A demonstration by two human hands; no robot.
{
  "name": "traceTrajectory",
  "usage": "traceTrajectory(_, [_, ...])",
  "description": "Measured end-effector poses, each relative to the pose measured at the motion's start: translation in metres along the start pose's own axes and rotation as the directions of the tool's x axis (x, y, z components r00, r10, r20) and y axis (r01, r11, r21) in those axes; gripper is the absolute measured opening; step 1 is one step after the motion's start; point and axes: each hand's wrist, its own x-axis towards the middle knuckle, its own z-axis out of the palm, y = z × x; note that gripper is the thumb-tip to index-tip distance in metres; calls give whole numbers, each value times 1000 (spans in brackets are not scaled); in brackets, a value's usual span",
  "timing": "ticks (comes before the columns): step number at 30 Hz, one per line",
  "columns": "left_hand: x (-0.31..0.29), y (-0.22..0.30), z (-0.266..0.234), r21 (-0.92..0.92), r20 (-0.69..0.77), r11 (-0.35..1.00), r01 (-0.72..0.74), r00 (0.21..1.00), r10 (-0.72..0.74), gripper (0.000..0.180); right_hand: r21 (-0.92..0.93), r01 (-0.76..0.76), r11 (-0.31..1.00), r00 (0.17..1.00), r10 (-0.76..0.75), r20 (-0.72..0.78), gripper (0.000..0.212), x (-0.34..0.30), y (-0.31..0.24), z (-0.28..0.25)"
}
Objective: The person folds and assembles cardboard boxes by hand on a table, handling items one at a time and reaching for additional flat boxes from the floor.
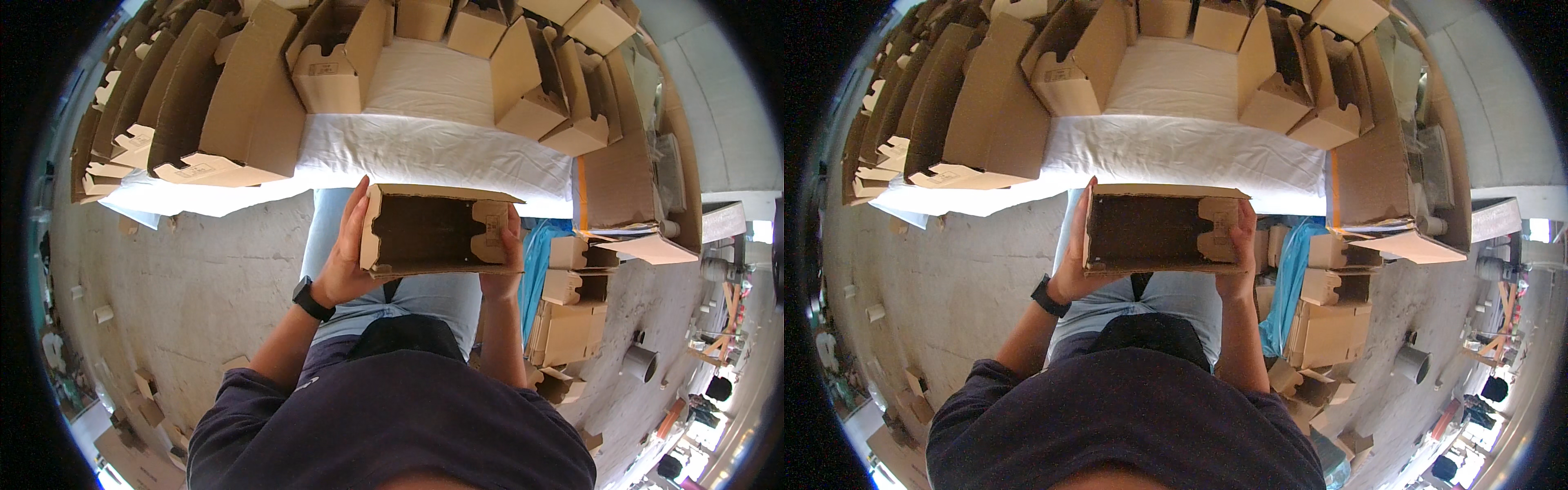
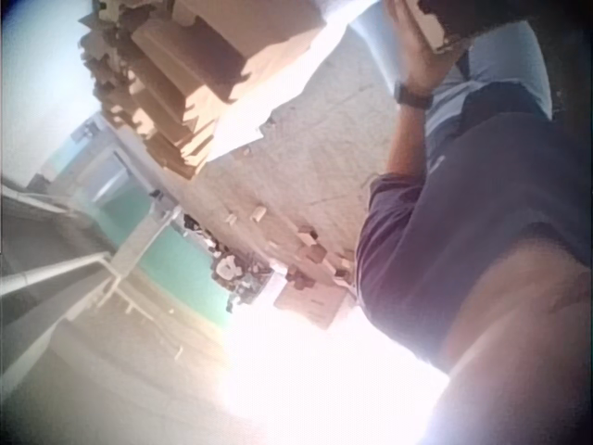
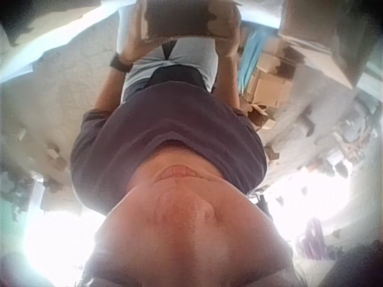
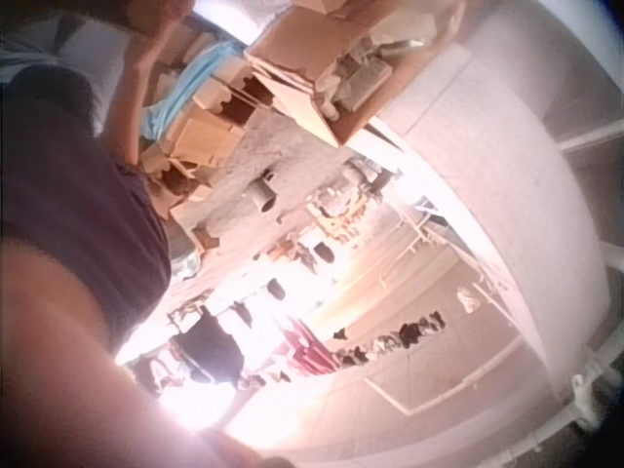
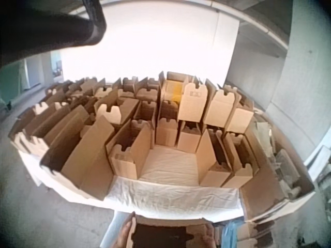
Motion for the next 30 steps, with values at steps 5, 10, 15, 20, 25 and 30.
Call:
traceTrajectory(5, [0,-5,-6,25,77,999,-31,997,29,110,8,-70,997,996,71,-46,59,-2,1,1])
traceTrajectory(10, [-4,-11,-6,-44,68,999,22,998,-19,108,-86,-21,996,1000,21,0,57,0,-2,-2])
traceTrajectory(15, [-9,-12,-5,-101,116,992,77,991,-65,110,-347,307,886,951,-296,86,56,11,-17,2])
traceTrajectory(20, [-12,-8,-2,-93,101,990,105,990,-95,108,-269,216,939,970,-174,170,60,10,-20,-9])
traceTrajectory(25, [-8,-6,-4,-41,127,999,11,992,-6,102,-198,140,970,988,-124,91,73,4,-23,11])
traceTrajectory(30, [-6,-12,-6,-162,108,986,43,994,-26,93,-240,199,950,978,-175,116,72,0,-17,13])
